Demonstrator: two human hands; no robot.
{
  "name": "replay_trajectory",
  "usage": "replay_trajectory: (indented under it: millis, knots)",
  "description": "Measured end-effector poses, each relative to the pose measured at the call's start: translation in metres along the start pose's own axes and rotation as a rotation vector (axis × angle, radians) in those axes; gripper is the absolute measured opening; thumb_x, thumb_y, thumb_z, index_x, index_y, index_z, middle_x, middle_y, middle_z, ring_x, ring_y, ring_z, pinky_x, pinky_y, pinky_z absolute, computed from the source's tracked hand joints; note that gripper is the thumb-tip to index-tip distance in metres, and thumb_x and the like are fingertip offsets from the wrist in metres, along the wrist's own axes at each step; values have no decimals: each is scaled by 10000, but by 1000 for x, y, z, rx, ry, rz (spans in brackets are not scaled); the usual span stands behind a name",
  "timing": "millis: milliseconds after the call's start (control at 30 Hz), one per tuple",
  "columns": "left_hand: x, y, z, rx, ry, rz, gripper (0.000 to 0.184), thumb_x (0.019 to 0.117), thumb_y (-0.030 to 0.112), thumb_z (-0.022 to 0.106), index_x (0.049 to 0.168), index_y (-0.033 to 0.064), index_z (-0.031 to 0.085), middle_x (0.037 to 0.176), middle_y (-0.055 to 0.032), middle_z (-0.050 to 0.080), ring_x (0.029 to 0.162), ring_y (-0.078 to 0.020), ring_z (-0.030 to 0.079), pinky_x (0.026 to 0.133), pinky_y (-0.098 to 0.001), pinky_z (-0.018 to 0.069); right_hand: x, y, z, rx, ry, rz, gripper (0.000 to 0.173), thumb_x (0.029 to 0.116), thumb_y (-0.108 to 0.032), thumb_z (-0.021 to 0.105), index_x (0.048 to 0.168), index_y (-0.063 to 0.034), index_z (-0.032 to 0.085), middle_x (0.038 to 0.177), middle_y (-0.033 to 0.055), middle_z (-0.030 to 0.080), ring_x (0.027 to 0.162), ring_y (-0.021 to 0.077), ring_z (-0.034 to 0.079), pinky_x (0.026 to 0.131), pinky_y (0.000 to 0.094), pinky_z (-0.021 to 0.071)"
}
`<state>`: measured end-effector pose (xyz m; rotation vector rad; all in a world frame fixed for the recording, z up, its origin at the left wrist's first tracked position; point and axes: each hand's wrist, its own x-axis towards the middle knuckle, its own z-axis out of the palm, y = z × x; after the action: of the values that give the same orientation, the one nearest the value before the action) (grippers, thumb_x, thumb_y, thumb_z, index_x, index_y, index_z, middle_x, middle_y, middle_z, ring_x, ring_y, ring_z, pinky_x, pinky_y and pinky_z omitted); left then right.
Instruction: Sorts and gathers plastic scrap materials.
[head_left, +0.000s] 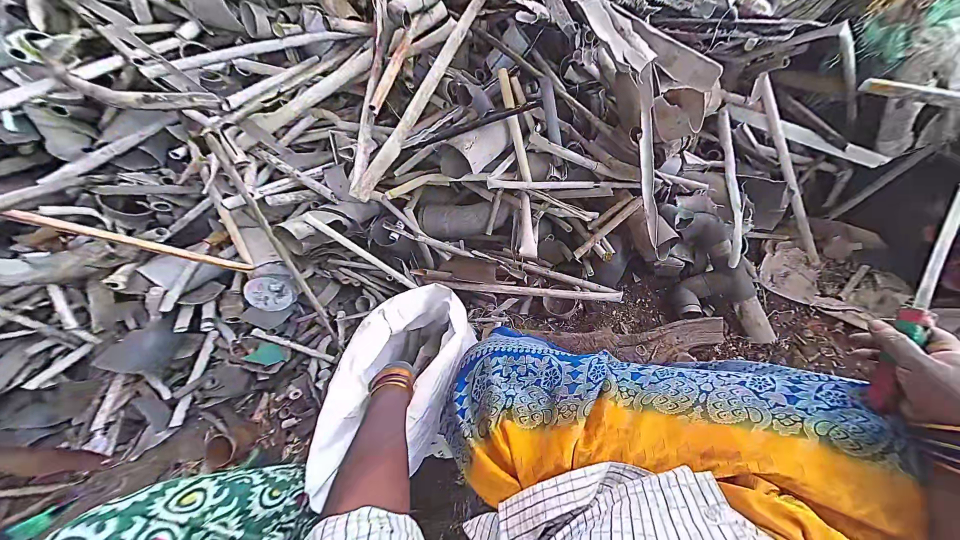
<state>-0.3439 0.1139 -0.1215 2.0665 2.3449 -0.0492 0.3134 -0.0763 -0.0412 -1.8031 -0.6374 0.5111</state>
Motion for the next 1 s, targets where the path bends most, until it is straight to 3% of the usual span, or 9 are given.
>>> replay_trajectory:
  millis: [67, 133, 267, 467, 567, 700, 800, 900, 1000]
  knots:
    - [29, 20, -34, 117, -307, -186, 463, 1031, 249, 554, 1365, -71, 577, 1391, -296, 587, 1325, -436, 559, 1079, -618, 445, -3, -5, 5, -37, -25, -25, 370, 1032, -280, 590, 1297, -29, 528, 876, -36, 667, 645, -15, 635, 595, 172, 536]
    - [30, 72, -90, 169, -398, -269, 421, 1024, 249, 569, 1270, -88, 628, 1348, -297, 615, 1299, -446, 577, 1030, -644, 457, -5, -12, 11, -102, -64, -44, 385, 1026, -281, 603, 1297, -18, 530, 880, -22, 648, 656, -14, 629, 615, 179, 541]
    - [46, 166, -124, 100, -480, 63, 492, 1089, 340, 489, 1162, -118, 655, 1229, -336, 649, 1205, -471, 628, 992, -659, 476, -11, -31, 33, -226, -127, -49, 356, 1034, -278, 590, 1272, -17, 549, 860, 3, 639, 624, 5, 603, 598, 200, 516]
    - [69, 309, -55, 155, -799, 493, 535, 1097, 370, 482, 1237, -123, 633, 1342, -316, 603, 1321, -431, 560, 1095, -625, 408, -7, -52, 61, -495, -224, -80, 388, 1051, -304, 583, 1231, 40, 575, 839, 107, 624, 639, 144, 581, 653, 374, 505]
    - [80, 335, -2, -174, -811, 329, 540, 1107, 353, 456, 1348, -118, 566, 1445, -301, 538, 1402, -392, 493, 1163, -564, 359, 2, -54, 63, -634, -339, -103, 404, 1023, -311, 597, 1209, 48, 591, 881, 167, 625, 737, 257, 601, 711, 494, 475]
    - [93, 321, 78, -687, -693, -8, 518, 1094, 262, 513, 1472, -86, 452, 1512, -275, 486, 1444, -360, 448, 1204, -492, 332, 14, -41, 58, -721, -363, -100, 412, 1004, -292, 617, 1208, 66, 604, 843, 190, 641, 680, 289, 613, 676, 531, 484]
    - [107, 314, 82, -608, -744, -45, 488, 1124, 228, 410, 1498, -85, 428, 1567, -272, 429, 1498, -373, 376, 1236, -506, 272, 25, -28, 47, -740, -331, -37, 398, 1014, -274, 616, 1196, 80, 612, 816, 190, 652, 671, 297, 621, 676, 538, 492]
    - [127, 327, 82, -993, -617, -431, 501, 1107, 330, 469, 1424, -53, 533, 1499, -248, 507, 1417, -347, 476, 1154, -506, 385, 34, -25, 41, -756, -315, 10, 406, 1011, -306, 603, 1176, 65, 616, 810, 170, 666, 667, 281, 629, 661, 528, 500]
    - [134, 330, 107, -1414, -555, -680, 488, 1094, 252, 515, 1466, -59, 457, 1541, -265, 438, 1425, -382, 447, 1134, -550, 407, 35, -26, 36, -775, -355, 62, 428, 1027, -310, 588, 1237, 63, 592, 859, 163, 682, 668, 263, 641, 674, 512, 525]
